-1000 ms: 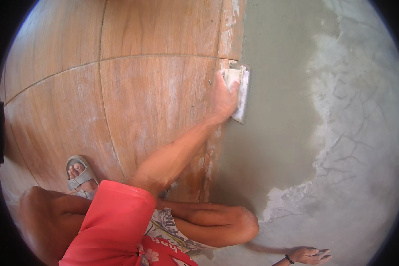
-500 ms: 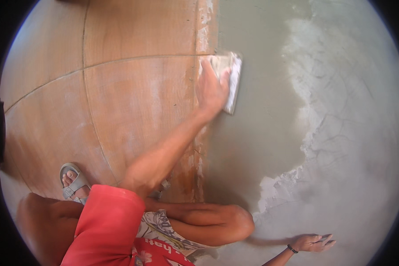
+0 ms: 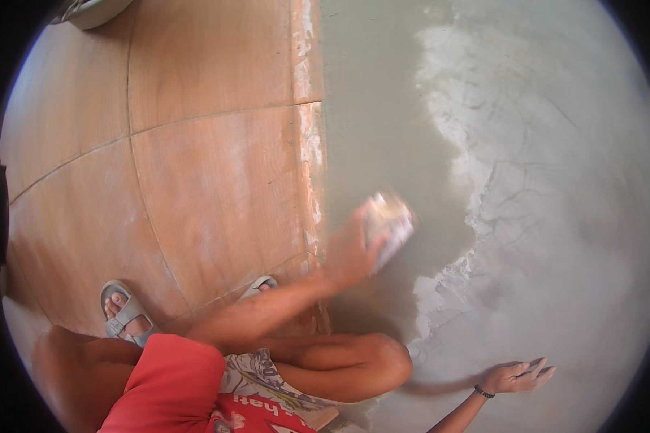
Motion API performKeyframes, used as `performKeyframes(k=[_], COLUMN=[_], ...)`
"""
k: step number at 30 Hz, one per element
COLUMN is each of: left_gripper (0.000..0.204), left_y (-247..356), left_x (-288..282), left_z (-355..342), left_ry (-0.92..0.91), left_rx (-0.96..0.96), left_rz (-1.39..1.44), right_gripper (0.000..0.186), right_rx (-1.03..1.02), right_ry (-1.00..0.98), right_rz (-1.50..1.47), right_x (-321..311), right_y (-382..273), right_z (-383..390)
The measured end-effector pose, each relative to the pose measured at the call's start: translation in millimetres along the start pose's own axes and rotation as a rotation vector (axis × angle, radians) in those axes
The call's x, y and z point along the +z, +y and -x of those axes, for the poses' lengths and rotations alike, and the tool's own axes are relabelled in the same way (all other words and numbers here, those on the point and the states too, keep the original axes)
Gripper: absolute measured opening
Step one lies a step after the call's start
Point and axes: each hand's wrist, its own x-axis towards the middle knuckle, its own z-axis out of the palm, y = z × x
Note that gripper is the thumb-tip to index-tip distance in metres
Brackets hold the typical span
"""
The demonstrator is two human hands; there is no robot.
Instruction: The person applies a white plaster-like substance to a wall using a trowel. They scoop the material from a bucket on the floor and spread it across the wall surface, smoothing it out with consistent strokes.
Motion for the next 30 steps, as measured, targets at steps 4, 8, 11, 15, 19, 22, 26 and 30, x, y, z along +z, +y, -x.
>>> performKeyframes(k=[4,8,11,15,19,22,26,30], left_gripper=[0.053,0.053,0.057,0.058,0.057,0.050,0.046,0.053], left_y=[3.8,32.2,23.6,-11.2,-4.3,43.9,58.3,4.2], left_x=[-46.6,-32.4,9.6,26.5,2.3,-28.2,-11.2,30.8], left_z=[-122.7,-152.3,-98.6,23.7,1.6,-85.6,-128.0,-28.9], left_ry=[0.346,0.197,0.161,-0.096,0.051,0.101,0.084,0.072], left_rx=[-0.077,-0.126,-0.013,0.024,-0.019,-0.078,-0.040,0.106], left_rz=[-0.042,-0.090,-0.188,-0.136,0.024,0.022,-0.139,-0.216], right_gripper=[0.040,0.040,0.040,0.040,0.040,0.038,0.037,0.037], right_rx=[-0.017,-0.008,-0.009,0.004,-0.010,0.015,0.016,0.005], right_ry=[0.018,0.012,-0.002,0.008,0.003,-0.002,0.017,0.029], right_rz=[0.016,0.014,-0.008,-0.019,-0.009,-0.041,-0.035,-0.017], right_x=[-1.3,-0.7,-2.3,-3.1,-4.9,-5.8,-3.0,-3.1], right_y=[-1.6,1.2,-5.4,-1.0,-4.0,-7.2,-5.8,-3.4], right_z=[-4.3,-2.5,-1.5,-2.8,-4.7,-3.4,-2.0,-2.7])
